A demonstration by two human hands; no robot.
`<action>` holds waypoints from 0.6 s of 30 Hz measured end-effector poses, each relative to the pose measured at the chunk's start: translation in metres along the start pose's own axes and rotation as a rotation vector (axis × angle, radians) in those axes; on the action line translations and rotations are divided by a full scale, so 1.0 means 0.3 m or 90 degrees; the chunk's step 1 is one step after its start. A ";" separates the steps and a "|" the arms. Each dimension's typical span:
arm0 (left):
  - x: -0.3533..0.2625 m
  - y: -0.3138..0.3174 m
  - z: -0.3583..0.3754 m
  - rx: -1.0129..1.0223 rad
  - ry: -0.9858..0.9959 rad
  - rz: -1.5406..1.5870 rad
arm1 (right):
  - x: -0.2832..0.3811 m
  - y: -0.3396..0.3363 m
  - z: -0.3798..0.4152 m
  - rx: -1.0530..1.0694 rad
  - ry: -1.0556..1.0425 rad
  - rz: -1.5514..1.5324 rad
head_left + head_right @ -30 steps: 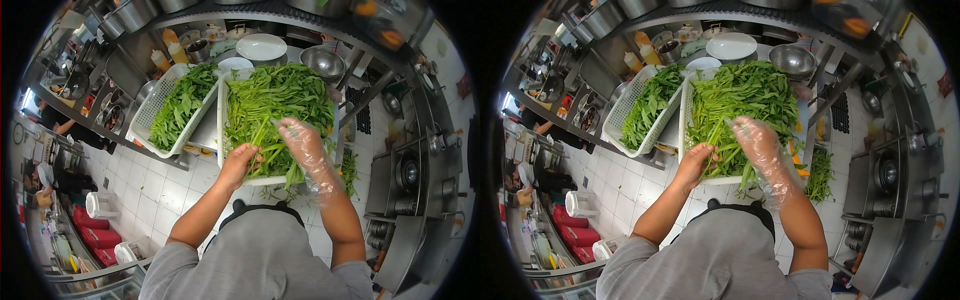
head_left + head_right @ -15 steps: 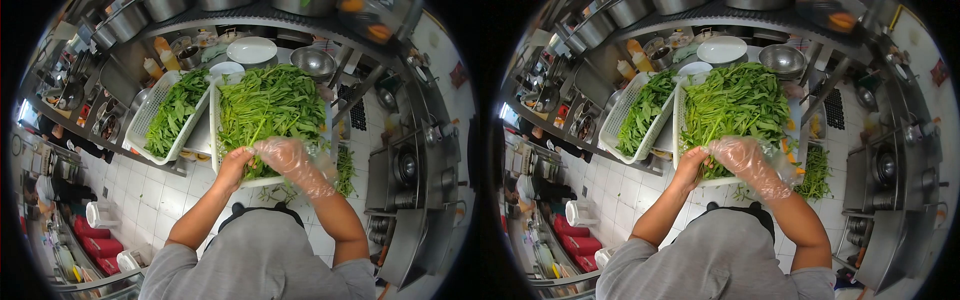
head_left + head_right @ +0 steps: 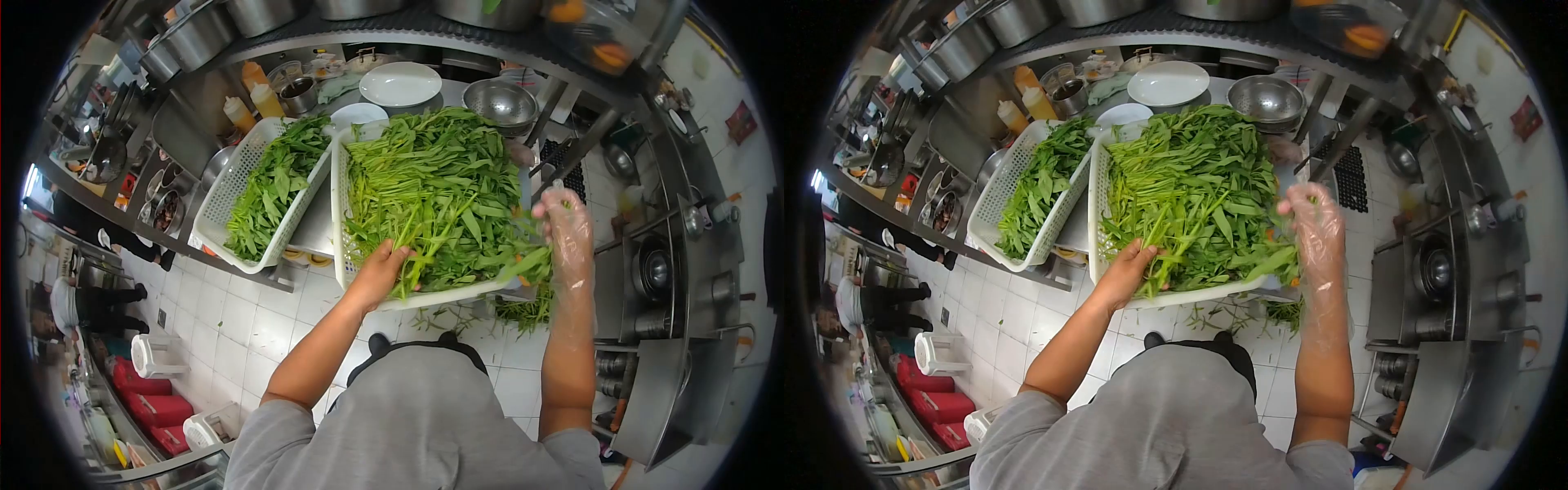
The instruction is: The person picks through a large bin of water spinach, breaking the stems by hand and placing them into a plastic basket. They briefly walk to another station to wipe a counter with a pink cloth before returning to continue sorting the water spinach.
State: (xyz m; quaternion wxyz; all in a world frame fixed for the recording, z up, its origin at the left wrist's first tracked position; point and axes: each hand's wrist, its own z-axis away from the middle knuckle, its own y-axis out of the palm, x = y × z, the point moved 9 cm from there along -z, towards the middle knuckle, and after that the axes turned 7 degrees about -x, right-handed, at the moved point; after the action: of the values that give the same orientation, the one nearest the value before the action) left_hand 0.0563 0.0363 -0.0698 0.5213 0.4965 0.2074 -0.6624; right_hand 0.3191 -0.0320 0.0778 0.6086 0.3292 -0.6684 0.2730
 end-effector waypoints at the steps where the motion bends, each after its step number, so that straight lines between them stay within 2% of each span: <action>1: 0.013 0.006 -0.013 0.003 0.001 0.000 | -0.007 -0.006 0.013 0.015 0.010 0.067; 3: -0.048 0.026 -0.019 -0.002 0.139 -0.100 | -0.016 -0.017 0.045 0.025 0.017 0.130; 5: -0.089 0.055 0.012 0.022 0.152 -0.144 | -0.058 0.038 0.093 0.123 0.051 0.192; 6: -0.118 0.077 0.040 0.042 0.160 -0.184 | -0.069 0.068 0.107 0.188 0.013 0.269; 7: -0.134 0.079 0.054 0.045 0.161 -0.188 | -0.102 0.075 0.108 0.184 0.012 0.267; 9: -0.180 0.052 0.078 0.010 0.168 -0.132 | -0.029 0.168 0.155 0.264 -0.314 0.243; 13: -0.277 -0.008 0.151 -0.009 0.222 -0.062 | 0.041 0.293 0.186 0.283 -0.420 0.290; 15: -0.310 -0.049 0.192 -0.032 0.237 -0.028 | -0.148 0.357 0.123 0.398 -0.272 0.797; 16: -0.326 -0.079 0.211 -0.027 0.240 0.048 | -0.194 0.299 0.058 0.223 -0.256 0.684; 17: -0.345 -0.109 0.228 -0.022 0.247 0.126 | -0.251 0.270 0.040 0.223 -0.269 0.678; 18: -0.350 -0.147 0.235 -0.047 0.251 0.122 | -0.237 0.227 0.020 0.139 -0.359 0.621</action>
State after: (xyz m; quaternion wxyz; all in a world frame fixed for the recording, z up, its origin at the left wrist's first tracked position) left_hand -0.0182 0.0476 0.0409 0.5494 0.6143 0.2813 -0.4917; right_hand 0.2657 0.0141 0.0090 0.1723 0.1038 -0.8473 0.4915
